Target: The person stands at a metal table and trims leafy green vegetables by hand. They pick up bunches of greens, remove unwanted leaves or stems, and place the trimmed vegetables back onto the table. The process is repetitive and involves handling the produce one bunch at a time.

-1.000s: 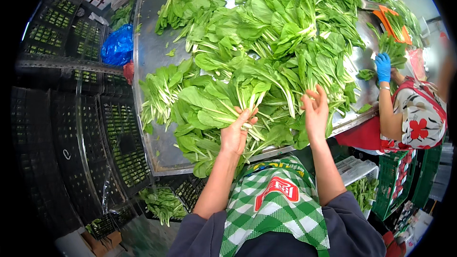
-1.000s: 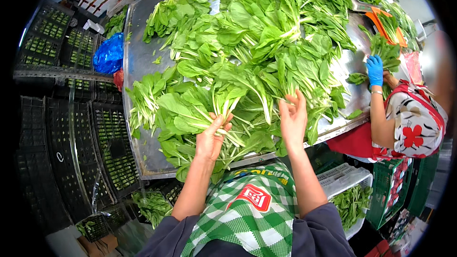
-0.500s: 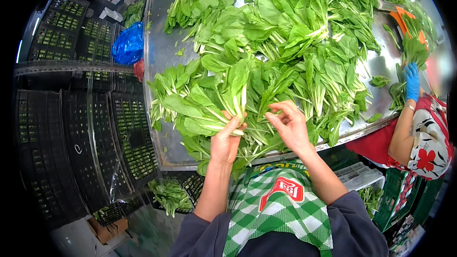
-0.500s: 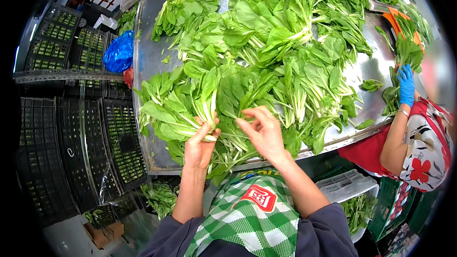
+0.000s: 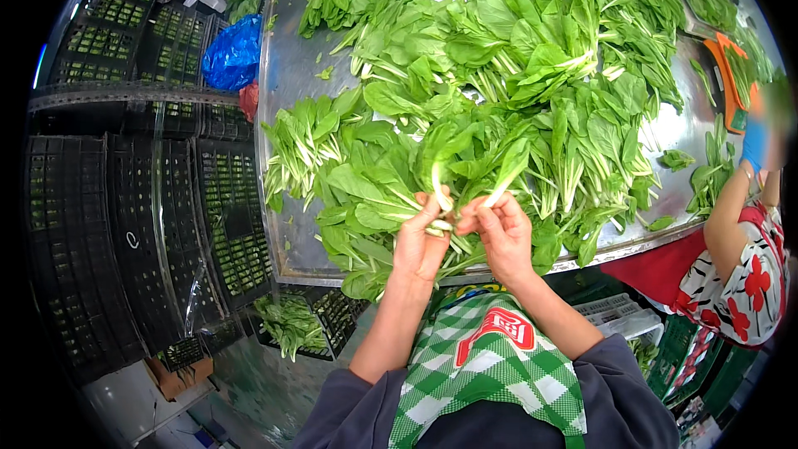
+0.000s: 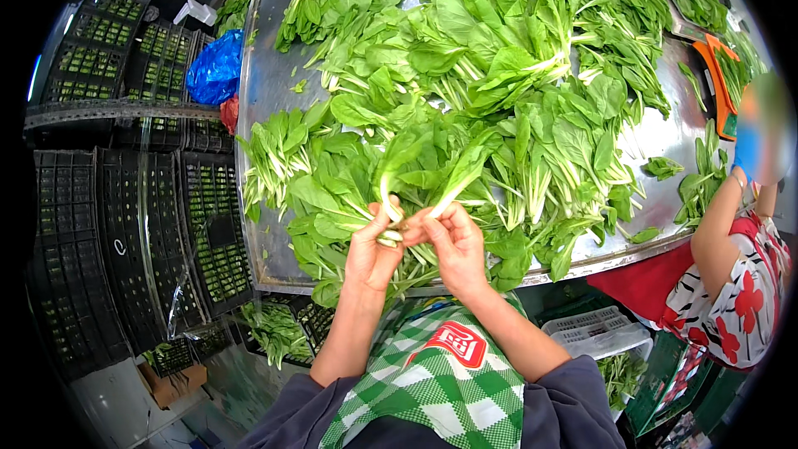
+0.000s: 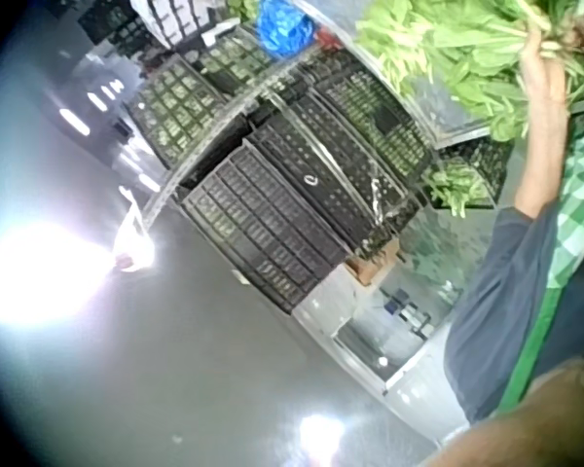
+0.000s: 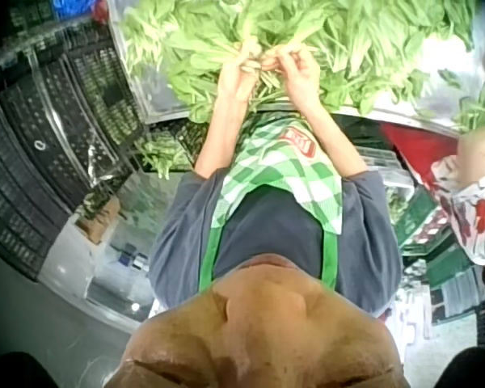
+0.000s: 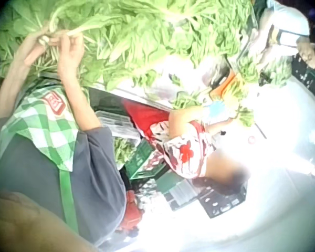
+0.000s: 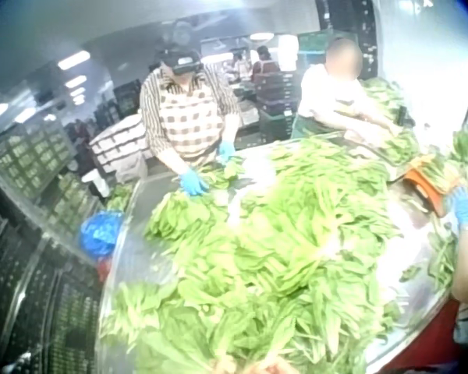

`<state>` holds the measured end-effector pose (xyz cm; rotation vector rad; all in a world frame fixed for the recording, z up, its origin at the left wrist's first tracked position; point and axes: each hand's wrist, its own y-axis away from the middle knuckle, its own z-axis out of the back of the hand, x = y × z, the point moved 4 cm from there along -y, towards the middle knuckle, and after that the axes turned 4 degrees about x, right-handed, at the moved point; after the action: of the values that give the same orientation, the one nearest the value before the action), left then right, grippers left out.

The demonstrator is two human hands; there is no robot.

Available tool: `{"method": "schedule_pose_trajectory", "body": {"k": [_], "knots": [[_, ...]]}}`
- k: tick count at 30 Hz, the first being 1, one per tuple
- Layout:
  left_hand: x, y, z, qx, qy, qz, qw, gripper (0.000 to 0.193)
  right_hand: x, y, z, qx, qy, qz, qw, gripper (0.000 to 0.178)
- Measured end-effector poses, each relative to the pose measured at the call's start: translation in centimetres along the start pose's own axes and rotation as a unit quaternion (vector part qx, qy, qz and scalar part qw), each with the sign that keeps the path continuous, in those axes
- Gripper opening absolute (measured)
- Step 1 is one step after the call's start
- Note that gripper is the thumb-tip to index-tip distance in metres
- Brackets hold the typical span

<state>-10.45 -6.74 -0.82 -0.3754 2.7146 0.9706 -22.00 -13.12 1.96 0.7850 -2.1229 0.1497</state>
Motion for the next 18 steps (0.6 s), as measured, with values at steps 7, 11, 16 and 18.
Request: {"method": "schedule_pose_trajectory", "body": {"k": [7,11,16,18], "knots": [[-2.5,0.4,-1.7,-0.015,-0.092,-0.114,0.989,0.017,-1.0,1.9,3.2,0.238,0.656,-0.107,0.708,0.022],[-1.0,1.1,-1.0,-0.048,-0.283,-0.174,0.942,0.021,1.4,0.4,0.1,0.063,0.397,-0.089,0.911,0.030],[0.0,2.0,-1.9,-0.037,-0.337,-0.149,0.929,0.012,-2.4,0.2,2.1,0.024,0.145,-0.169,0.975,0.026],[-0.3,1.9,-1.3,-0.018,-0.334,-0.148,0.931,0.010,-2.1,0.4,2.0,0.024,0.120,-0.170,0.978,0.026]]}}
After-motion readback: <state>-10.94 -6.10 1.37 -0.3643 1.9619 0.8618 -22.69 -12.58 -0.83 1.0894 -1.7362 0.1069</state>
